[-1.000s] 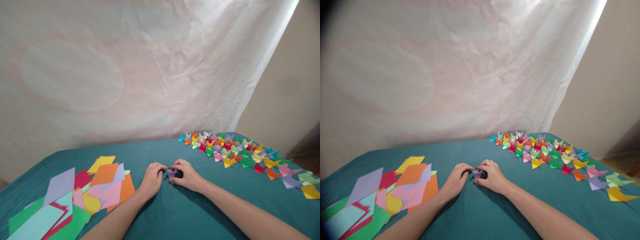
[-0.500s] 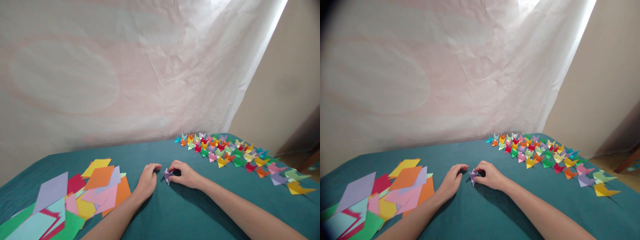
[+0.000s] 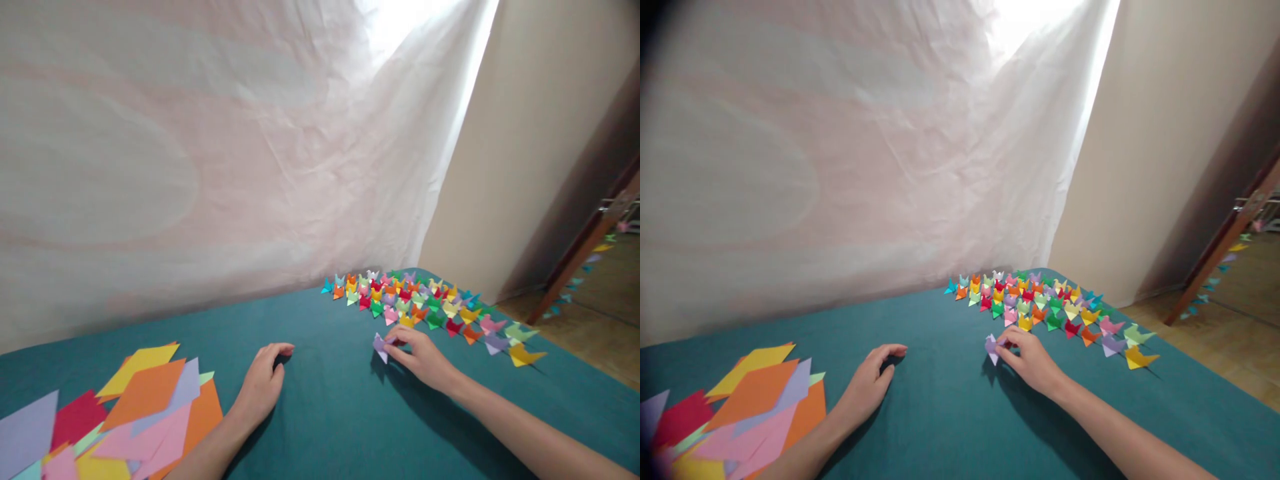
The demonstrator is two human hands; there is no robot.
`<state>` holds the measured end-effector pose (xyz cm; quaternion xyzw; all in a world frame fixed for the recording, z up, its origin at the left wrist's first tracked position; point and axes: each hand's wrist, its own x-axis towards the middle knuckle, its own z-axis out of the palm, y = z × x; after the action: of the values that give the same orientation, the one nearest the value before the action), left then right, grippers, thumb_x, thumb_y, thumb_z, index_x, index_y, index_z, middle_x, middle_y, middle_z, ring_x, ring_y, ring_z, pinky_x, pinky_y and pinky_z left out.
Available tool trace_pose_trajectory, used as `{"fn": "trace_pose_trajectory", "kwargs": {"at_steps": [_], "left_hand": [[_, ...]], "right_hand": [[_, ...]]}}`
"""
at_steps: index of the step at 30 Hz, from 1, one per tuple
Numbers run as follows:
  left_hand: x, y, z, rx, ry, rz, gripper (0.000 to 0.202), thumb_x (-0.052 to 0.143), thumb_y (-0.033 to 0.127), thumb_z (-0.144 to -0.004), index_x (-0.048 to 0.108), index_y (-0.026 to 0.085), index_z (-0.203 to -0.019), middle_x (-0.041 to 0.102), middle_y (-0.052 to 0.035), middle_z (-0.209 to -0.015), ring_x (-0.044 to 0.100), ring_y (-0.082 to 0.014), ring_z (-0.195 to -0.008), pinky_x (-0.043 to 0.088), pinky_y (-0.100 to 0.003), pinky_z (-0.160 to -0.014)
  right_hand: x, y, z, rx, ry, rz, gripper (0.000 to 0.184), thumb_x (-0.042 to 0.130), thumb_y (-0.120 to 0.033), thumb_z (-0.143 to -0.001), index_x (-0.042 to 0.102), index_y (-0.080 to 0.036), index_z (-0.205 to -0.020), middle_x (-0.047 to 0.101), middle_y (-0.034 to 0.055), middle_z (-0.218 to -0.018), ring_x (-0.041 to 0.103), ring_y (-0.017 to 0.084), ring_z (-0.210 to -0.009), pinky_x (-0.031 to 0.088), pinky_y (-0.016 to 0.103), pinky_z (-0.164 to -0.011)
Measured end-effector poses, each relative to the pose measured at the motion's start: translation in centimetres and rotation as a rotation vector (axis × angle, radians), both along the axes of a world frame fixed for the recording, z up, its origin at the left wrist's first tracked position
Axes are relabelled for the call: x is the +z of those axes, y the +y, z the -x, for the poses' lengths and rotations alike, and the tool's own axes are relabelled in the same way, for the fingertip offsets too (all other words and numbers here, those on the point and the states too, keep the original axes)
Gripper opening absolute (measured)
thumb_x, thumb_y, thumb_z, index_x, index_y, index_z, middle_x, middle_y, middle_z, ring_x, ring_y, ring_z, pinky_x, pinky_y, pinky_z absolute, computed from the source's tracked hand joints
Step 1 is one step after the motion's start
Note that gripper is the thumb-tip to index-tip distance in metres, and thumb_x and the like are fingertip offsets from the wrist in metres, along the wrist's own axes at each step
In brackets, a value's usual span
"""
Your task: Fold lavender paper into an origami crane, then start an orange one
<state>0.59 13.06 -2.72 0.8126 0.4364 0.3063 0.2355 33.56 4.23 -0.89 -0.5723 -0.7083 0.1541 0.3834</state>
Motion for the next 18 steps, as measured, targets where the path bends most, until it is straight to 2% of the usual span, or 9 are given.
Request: {"fn": "trace_pose_trajectory", "kwargs": {"at_steps": [4, 8, 12, 18], "left_hand": [[0.3, 0.0, -0.2, 0.000, -0.004, 0.013, 0.036, 0.038, 0.009, -0.071, 0.058, 0.017, -0.100, 0.062, -0.0073, -0.100, 0.056, -0.0213, -0.099, 0.041, -0.042, -0.093], [0.2, 0.0, -0.2, 0.001, -0.001, 0.016, 0.035, 0.039, 0.011, -0.073, 0.057, 0.018, -0.102, 0.062, -0.0065, -0.102, 0.055, -0.0213, -0.101, 0.041, -0.042, -0.094], [-0.2, 0.3, -0.1, -0.019, 0.014, -0.001, 0.034, 0.040, 0.012, -0.075, 0.057, 0.018, -0.104, 0.062, -0.0062, -0.103, 0.056, -0.0214, -0.101, 0.041, -0.042, -0.094], [-0.2, 0.3, 0.0, -0.021, 0.023, -0.032, 0.032, 0.041, 0.014, -0.075, 0.059, 0.019, -0.102, 0.062, -0.0058, -0.102, 0.056, -0.0211, -0.100, 0.042, -0.040, -0.092]], "right_hand": [[-1.6, -1.5, -6.4, -0.240, -0.021, 0.009, 0.028, 0.051, -0.044, -0.083, 0.066, -0.020, -0.081, 0.064, 0.0063, -0.084, 0.059, 0.021, -0.077, 0.046, 0.031, -0.071], [-3.4, -1.4, -10.2, -0.426, -0.046, 0.028, 0.037, 0.051, -0.053, -0.078, 0.067, -0.019, -0.082, 0.065, 0.0079, -0.079, 0.059, 0.022, -0.070, 0.046, 0.032, -0.065], [-4.5, -0.9, -11.2, -0.460, -0.055, 0.034, 0.039, 0.050, -0.054, -0.078, 0.068, -0.019, -0.084, 0.067, 0.0079, -0.082, 0.060, 0.023, -0.072, 0.046, 0.032, -0.066], [-4.7, -0.4, -11.0, -0.437, -0.088, 0.039, 0.036, 0.050, -0.051, -0.079, 0.068, -0.020, -0.080, 0.067, 0.0069, -0.080, 0.059, 0.022, -0.071, 0.045, 0.032, -0.066]]}}
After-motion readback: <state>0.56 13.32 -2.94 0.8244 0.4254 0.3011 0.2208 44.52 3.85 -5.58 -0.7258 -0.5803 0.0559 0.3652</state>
